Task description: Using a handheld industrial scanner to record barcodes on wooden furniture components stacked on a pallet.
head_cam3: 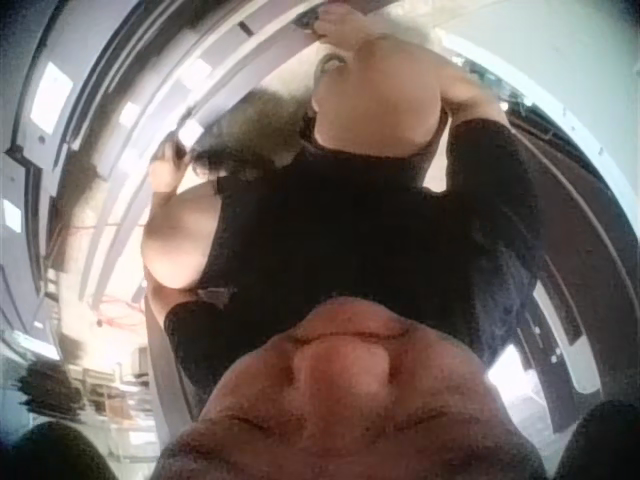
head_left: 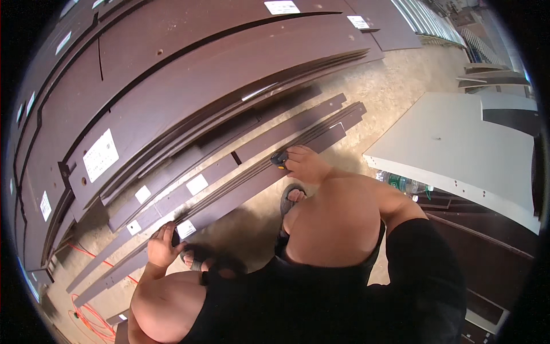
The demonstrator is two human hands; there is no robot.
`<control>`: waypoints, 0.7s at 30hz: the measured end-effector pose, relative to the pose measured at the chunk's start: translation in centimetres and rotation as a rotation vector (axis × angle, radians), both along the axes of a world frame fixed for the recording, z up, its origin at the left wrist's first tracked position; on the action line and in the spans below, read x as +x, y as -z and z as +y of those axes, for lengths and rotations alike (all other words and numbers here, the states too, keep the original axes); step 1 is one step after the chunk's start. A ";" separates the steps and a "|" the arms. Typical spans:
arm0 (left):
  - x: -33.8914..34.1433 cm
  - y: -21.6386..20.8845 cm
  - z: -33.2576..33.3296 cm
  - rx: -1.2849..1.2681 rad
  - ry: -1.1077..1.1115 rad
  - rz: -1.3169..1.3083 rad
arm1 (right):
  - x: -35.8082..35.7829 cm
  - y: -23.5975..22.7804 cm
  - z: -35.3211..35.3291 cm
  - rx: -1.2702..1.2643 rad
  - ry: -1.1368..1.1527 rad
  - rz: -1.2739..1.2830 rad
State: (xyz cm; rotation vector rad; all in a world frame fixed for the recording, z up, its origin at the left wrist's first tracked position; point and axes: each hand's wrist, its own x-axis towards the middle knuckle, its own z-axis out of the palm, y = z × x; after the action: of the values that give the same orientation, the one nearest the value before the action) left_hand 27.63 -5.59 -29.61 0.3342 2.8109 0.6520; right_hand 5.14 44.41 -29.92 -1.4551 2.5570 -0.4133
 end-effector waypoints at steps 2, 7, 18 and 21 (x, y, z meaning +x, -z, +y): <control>0.1 0.6 0.0 0.058 -0.001 -0.063 | 0.1 0.8 0.6 0.026 -0.002 0.015; -0.3 0.0 -1.4 0.074 0.056 -0.116 | -1.5 -0.6 1.1 -0.048 0.033 0.043; -10.5 -30.2 -3.8 0.256 0.244 0.416 | -2.1 -5.5 4.1 -0.181 0.276 0.019; -19.2 -34.4 -2.7 -0.007 0.151 0.628 | -1.9 -12.2 4.1 -0.327 0.558 -0.004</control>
State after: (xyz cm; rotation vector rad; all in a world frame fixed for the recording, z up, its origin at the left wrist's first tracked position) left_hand 8.40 -8.25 4.78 0.8746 3.3159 0.5797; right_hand 3.19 48.46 -17.76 -0.7738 2.9690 -0.9419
